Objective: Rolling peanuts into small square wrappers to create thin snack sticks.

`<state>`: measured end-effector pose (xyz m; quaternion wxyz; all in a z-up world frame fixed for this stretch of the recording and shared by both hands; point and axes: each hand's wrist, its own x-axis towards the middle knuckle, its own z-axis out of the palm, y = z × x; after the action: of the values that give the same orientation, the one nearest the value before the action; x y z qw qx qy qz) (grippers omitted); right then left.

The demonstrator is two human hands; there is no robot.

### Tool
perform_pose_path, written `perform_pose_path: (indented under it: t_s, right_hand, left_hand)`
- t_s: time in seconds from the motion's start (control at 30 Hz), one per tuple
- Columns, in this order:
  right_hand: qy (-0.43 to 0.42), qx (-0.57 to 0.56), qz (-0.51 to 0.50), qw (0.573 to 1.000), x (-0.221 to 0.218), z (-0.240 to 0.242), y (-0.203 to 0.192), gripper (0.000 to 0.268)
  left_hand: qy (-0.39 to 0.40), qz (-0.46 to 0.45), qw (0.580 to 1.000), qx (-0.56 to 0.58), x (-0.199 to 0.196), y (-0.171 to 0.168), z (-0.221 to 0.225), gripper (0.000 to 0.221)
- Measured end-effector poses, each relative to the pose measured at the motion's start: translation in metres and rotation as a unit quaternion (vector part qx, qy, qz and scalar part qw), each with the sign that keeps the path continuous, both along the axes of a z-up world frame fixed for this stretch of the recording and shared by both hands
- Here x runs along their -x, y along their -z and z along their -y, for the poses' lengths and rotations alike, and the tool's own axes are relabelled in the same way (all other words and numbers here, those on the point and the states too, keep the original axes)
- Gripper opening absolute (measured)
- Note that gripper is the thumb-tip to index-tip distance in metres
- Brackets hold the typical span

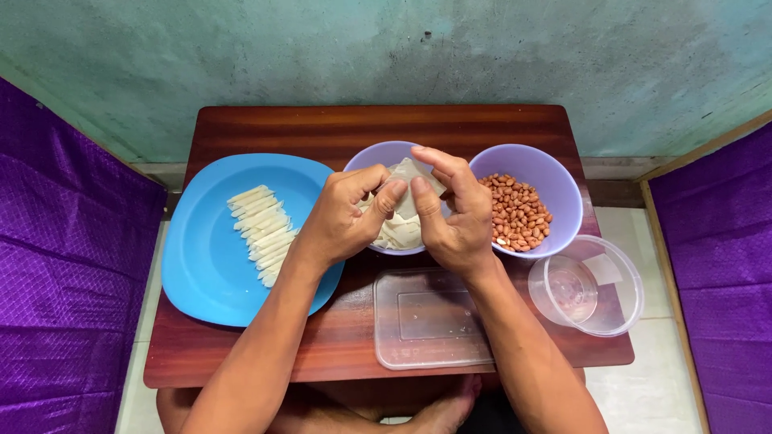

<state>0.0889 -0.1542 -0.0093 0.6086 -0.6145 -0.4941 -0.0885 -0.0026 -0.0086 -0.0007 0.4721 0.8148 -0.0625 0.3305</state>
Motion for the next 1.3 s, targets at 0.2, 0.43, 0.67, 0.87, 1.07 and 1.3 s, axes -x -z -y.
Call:
perform_pose_path:
  t_s: [0.2,0.43,0.67,0.87,1.07,1.3]
  right_hand:
    - [-0.012,-0.067,0.037,0.997,-0.01,-0.007,0.004,0.03]
    - [-0.038,-0.076,0.02,0.996,-0.012,-0.007,0.008,0.03]
    - [-0.014,-0.08,0.032,0.996,-0.011,0.004,-0.008,0.025]
    - [-0.014,0.084,0.011,0.996,0.02,0.066,-0.029,0.02]
    - [-0.031,0.307,-0.105,0.945,0.049,0.122,-0.021,0.023]
    - [0.114,0.342,-0.205,0.91,0.081,0.143,0.004,0.034]
  left_hand:
    - [-0.004,0.011,1.0,-0.006,0.002,-0.004,0.002,0.035]
    - [-0.01,0.026,1.0,0.0,-0.001,0.0,-0.002,0.037]
    - [-0.035,0.06,0.997,-0.027,0.0,0.0,-0.011,0.037]
    - [-0.015,0.085,0.994,-0.061,0.016,-0.019,0.008,0.035]
    - [0.062,0.041,0.997,-0.032,0.057,0.0,0.054,0.027]
    - [0.029,-0.04,0.999,-0.005,0.082,0.053,0.074,0.018]
